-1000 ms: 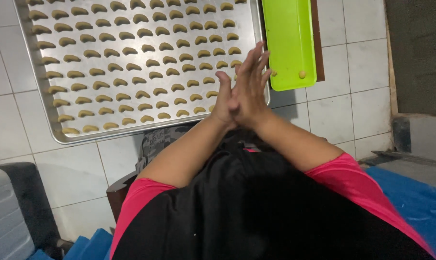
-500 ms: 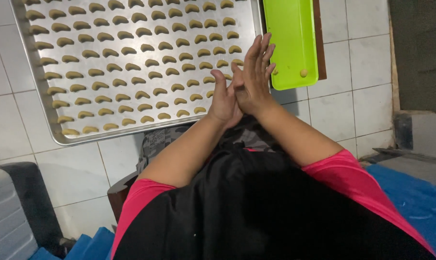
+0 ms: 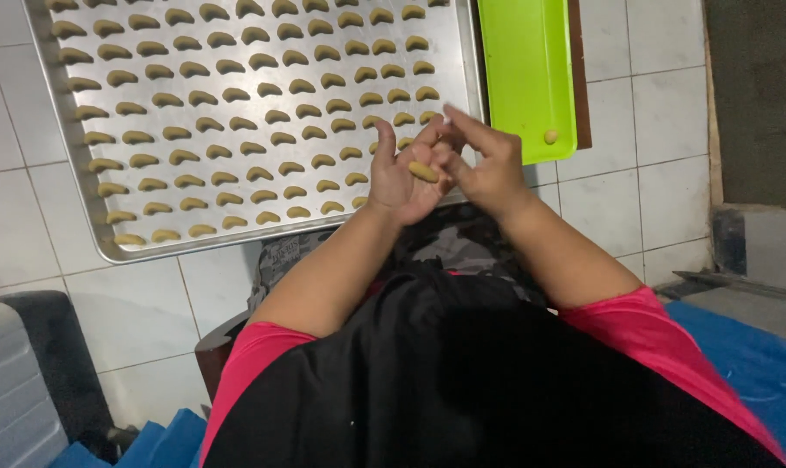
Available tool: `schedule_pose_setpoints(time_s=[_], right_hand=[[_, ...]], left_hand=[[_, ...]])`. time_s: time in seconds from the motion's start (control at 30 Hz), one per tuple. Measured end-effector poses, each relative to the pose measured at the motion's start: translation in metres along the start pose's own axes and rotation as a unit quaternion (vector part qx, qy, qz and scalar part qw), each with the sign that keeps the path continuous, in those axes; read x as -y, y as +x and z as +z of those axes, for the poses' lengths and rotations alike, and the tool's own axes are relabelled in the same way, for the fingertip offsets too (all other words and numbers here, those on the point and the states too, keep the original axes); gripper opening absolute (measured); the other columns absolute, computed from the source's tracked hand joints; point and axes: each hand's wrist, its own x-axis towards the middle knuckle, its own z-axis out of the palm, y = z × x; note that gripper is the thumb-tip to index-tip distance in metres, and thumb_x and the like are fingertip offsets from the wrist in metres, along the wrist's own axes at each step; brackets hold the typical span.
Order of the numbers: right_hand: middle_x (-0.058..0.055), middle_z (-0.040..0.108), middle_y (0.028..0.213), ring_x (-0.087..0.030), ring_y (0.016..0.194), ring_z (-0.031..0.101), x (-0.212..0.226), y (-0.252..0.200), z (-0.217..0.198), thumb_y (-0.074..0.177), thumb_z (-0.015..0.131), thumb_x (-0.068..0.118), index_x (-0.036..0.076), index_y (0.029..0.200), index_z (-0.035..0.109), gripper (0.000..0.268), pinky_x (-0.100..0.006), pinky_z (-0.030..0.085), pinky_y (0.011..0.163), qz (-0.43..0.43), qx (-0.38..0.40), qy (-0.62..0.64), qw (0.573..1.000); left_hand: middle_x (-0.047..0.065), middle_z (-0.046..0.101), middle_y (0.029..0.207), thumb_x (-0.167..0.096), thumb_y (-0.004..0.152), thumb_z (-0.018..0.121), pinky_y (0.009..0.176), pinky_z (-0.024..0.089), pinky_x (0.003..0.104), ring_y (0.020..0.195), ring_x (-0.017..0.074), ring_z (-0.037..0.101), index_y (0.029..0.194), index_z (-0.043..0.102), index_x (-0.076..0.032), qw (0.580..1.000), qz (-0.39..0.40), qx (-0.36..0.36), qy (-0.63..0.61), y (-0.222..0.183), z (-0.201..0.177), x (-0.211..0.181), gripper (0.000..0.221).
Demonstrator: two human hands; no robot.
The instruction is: Shaping small pieces of dough into crescents and arranging them on a baking tray
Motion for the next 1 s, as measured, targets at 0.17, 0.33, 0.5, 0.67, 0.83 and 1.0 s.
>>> schedule_pose_setpoints(time_s=[0.17,0.33,0.5,0.67,0.83,1.0], right_hand=[[-0.005,0.075,0.098,-0.025,0.083,0.074,0.01,-0.019,0.014,0.081,0.092,0.024,0.012,0.11,0.081,0.034,-0.031,0.058,0.076,-0.028,-0.017,-0.021,0.999],[-0.01,0.076,0.095,-0.029,0.083,0.075,0.007,-0.014,0.007,0.085,0.087,0.008,0.007,0.108,0.081,0.024,-0.035,0.059,0.074,0.02,0.001,0.059,0.998],[-0.012,0.077,0.086,-0.034,0.078,0.076,-0.021,-0.012,0.018,0.085,0.084,0.01,0.01,0.096,0.082,0.011,-0.038,0.059,0.065,0.039,0.056,0.015,0.998],[-0.013,0.076,0.082,-0.036,0.078,0.075,-0.059,-0.021,0.034,0.083,0.084,0.006,0.008,0.089,0.081,0.007,-0.04,0.058,0.068,0.077,0.039,0.028,0.996],[-0.022,0.076,0.091,-0.045,0.087,0.073,-0.089,0.037,0.024,0.085,0.081,0.004,0.002,0.099,0.079,0.014,-0.049,0.057,0.074,0.088,0.042,0.027,0.995],[-0.008,0.066,0.098,-0.033,0.091,0.063,-0.195,0.074,0.029,0.079,0.091,0.013,0.008,0.096,0.083,0.02,-0.043,0.051,0.08,0.039,-0.044,-0.211,0.976]], left_hand=[[0.007,0.012,0.174,-0.089,0.087,0.029,0.128,0.021,0.05,0.156,0.0268,0.021,0.167,0.017,-0.025,0.991,0.049,-0.118,0.051,-0.001,0.023,0.012,0.103],[-0.004,0.041,0.105,-0.092,0.084,0.033,0.097,0.045,0.027,0.099,0.0106,0.046,0.165,0.01,-0.02,0.945,0.093,-0.12,0.289,0.009,0.023,-0.003,0.111],[0.019,0.004,0.174,-0.068,0.109,0.025,0.126,0.006,0.062,0.158,0.0417,0.001,0.167,-0.008,-0.023,0.856,0.053,-0.064,0.511,0.025,0.009,-0.014,0.081],[0.025,-0.003,0.171,-0.052,0.114,0.027,0.127,0.003,0.06,0.156,0.0469,-0.001,0.166,-0.01,-0.013,0.878,0.113,-0.052,0.461,0.039,-0.035,-0.011,0.074],[0.022,-0.012,0.172,-0.055,0.112,0.029,0.127,0.0,0.061,0.156,0.0455,-0.005,0.165,-0.015,-0.016,0.887,0.169,-0.1,0.418,0.046,-0.003,-0.035,0.079],[0.017,-0.004,0.174,-0.046,0.112,0.037,0.129,0.0,0.054,0.159,0.0386,-0.001,0.167,-0.004,-0.017,0.893,0.205,-0.178,0.36,0.055,-0.008,-0.052,0.075]])
